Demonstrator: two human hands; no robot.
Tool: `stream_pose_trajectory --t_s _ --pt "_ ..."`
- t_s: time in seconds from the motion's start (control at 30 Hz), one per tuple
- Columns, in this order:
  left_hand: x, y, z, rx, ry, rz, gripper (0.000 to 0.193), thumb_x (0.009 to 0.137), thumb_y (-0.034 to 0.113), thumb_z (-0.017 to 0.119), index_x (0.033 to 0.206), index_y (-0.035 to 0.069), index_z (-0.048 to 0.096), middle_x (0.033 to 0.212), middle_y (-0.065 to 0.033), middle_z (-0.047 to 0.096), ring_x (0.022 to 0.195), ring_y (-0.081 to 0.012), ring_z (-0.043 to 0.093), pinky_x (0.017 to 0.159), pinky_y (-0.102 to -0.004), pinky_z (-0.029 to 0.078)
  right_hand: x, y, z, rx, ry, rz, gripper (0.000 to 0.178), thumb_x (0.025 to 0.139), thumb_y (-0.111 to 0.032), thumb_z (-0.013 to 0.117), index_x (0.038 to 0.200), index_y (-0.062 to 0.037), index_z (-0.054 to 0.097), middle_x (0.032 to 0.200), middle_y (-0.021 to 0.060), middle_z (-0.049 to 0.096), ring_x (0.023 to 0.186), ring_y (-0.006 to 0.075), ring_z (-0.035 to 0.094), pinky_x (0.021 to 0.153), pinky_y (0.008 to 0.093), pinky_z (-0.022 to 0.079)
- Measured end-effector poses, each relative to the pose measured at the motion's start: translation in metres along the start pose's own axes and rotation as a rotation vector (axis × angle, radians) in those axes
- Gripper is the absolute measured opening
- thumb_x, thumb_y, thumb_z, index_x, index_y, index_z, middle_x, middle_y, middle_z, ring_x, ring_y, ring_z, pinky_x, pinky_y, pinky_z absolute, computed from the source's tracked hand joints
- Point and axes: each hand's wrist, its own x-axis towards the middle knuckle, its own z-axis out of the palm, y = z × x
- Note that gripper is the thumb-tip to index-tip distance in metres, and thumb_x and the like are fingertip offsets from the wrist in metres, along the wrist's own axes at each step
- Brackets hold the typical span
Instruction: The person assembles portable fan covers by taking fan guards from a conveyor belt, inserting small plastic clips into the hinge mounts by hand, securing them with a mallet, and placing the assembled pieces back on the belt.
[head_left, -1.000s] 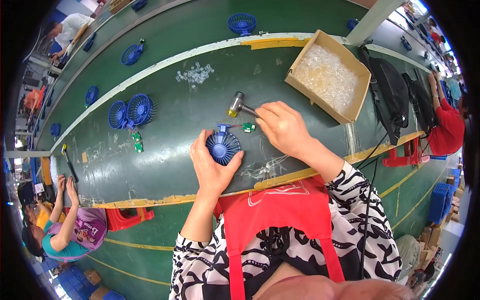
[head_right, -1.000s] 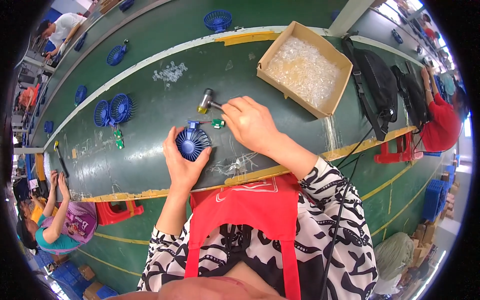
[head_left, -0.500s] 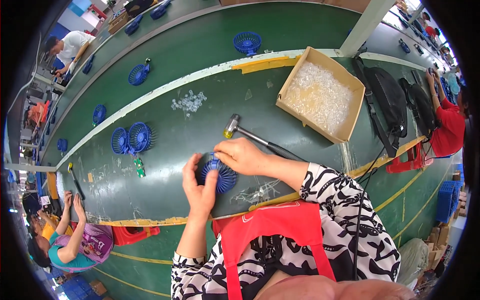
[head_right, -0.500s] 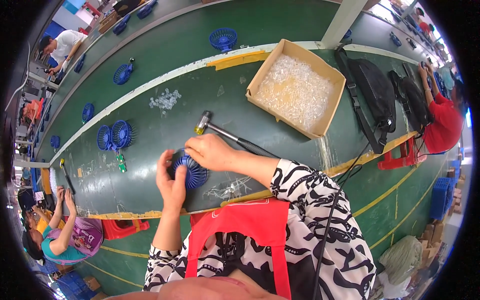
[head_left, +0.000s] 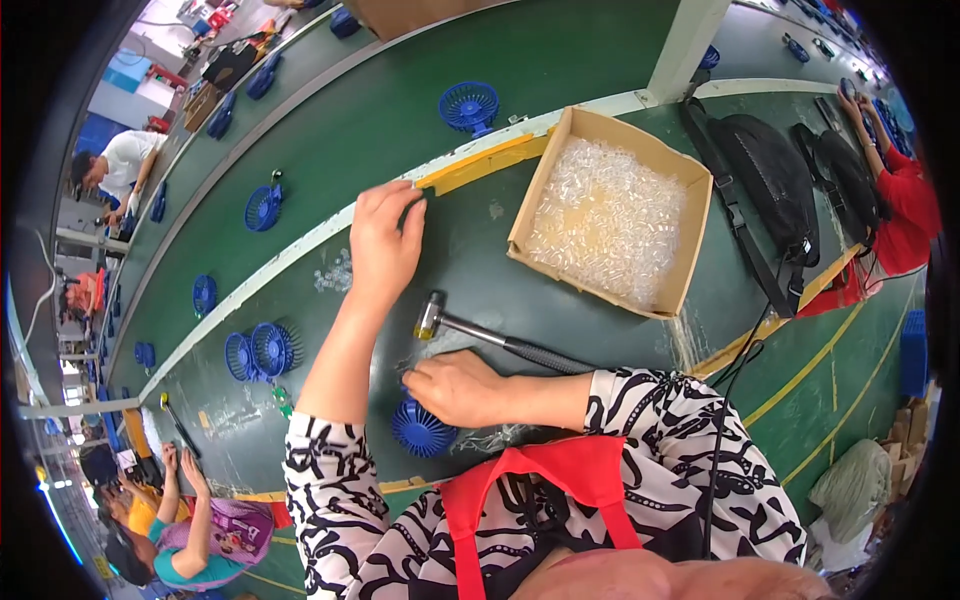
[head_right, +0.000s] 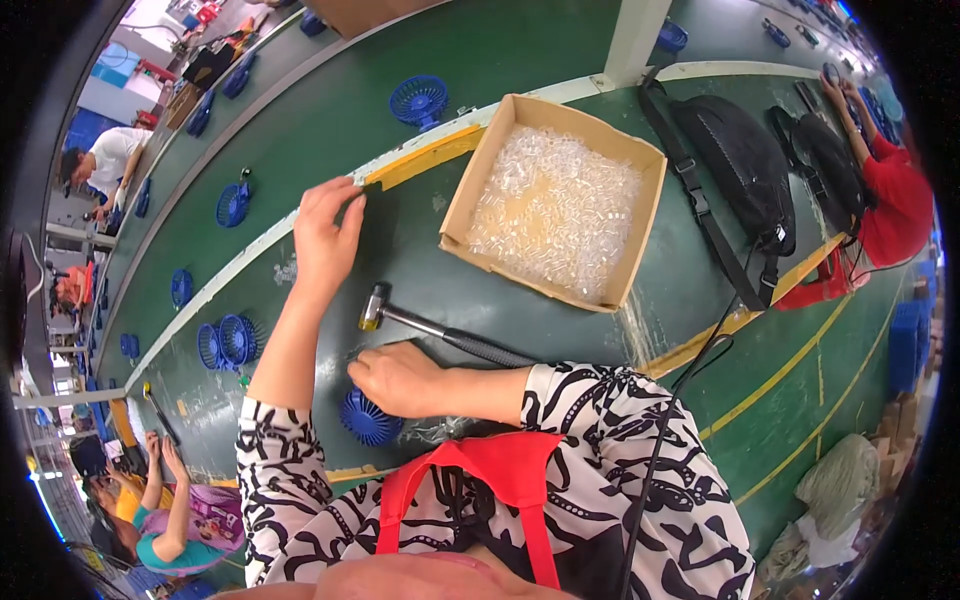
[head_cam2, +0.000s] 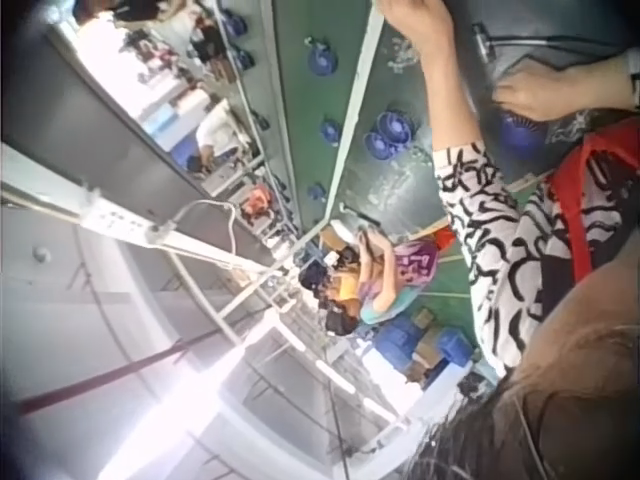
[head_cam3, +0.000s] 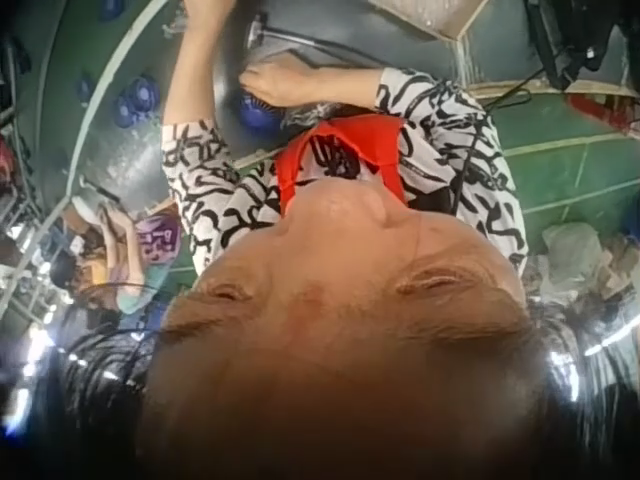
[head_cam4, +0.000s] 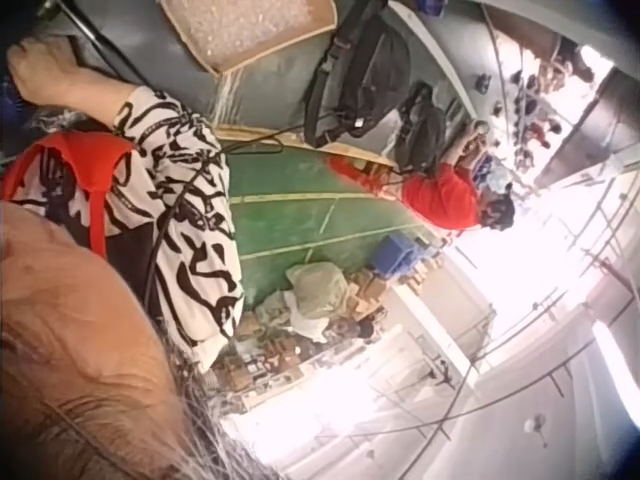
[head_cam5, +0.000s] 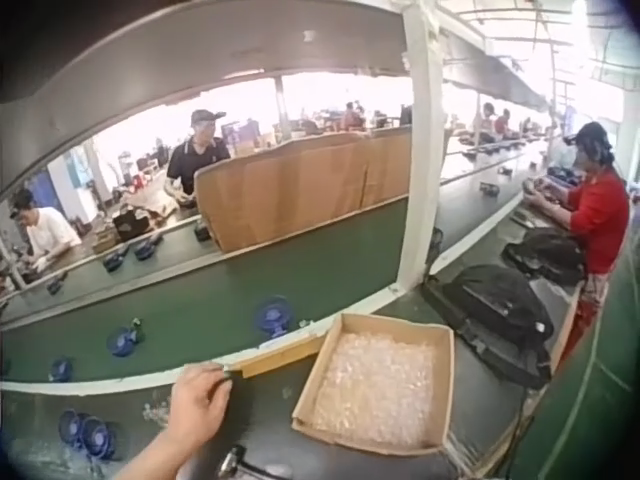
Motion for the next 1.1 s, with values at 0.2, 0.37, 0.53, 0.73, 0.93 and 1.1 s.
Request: stream_pose_trajectory --t_s 0.2,0.37,0.53,0.73,0.93,1.1 --pt "0.060 -0.012 0.068 0.038 -0.030 0.090 0.015 0.078 0.002 0.067 0.092 0.000 0.068 0.103 -0.0145 0.068 0.099 -0.0334 0.061 0.088 -0.0407 0.049 -0.004 -0.001 0.000 -0.163 -0.069 -0.048 0.021 0.082 -0.012 0.055 0.098 -0.0007 0.061 0.082 0.0116 0.060 0.075 0.0286 0.065 0.061 0.0404 0.053" --pt "0.089 -0.014 0.111 0.046 -0.113 0.082 0.029 0.077 0.000 0.066 0.106 0.003 0.066 0.115 -0.0135 0.065 0.111 -0.0337 0.057 0.096 -0.0406 0.048 -0.003 -0.001 0.003 -0.083 -0.082 -0.044 0.013 0.081 -0.012 0.055 0.084 0.0004 0.059 0.083 0.0140 0.060 0.077 0.0318 0.064 0.065 0.0419 0.054" --pt "0.106 -0.020 0.142 -0.027 -0.169 0.096 0.032 0.078 -0.001 0.065 0.110 0.002 0.065 0.110 -0.0171 0.066 0.105 -0.0359 0.060 0.095 -0.0415 0.048 -0.007 0.003 0.005 -0.106 -0.141 -0.076 0.017 0.074 -0.015 0.059 0.070 0.0011 0.062 0.078 0.0152 0.060 0.076 0.0313 0.061 0.063 0.0418 0.053" --pt "0.112 -0.020 0.143 -0.115 -0.140 -0.032 0.027 0.076 -0.002 0.062 0.102 0.001 0.068 0.102 -0.0199 0.066 0.100 -0.0375 0.062 0.091 -0.0416 0.050 -0.008 0.004 0.008 -0.092 -0.107 -0.082 0.018 0.074 -0.015 0.059 0.067 0.0011 0.061 0.079 0.0144 0.059 0.075 0.0300 0.059 0.061 0.0419 0.051" --pt "0.102 -0.008 0.120 -0.279 -0.082 -0.257 0.030 0.075 0.007 0.074 0.105 0.005 0.071 0.102 -0.0170 0.066 0.094 -0.0308 0.063 0.085 -0.0373 0.051 -0.005 0.002 0.005 -0.037 -0.082 -0.054 0.016 0.077 -0.013 0.057 0.082 0.0017 0.061 0.083 0.0132 0.059 0.077 0.0292 0.061 0.065 0.0404 0.053" --pt "0.093 -0.011 0.107 -0.261 -0.029 -0.119 0.024 0.079 0.008 0.074 0.103 0.006 0.073 0.098 -0.0129 0.068 0.092 -0.0275 0.063 0.083 -0.0357 0.050 -0.005 0.002 0.009 -0.045 -0.041 -0.047 0.017 0.079 -0.011 0.055 0.089 0.0019 0.060 0.086 0.0133 0.060 0.080 0.0296 0.062 0.067 0.0391 0.054"
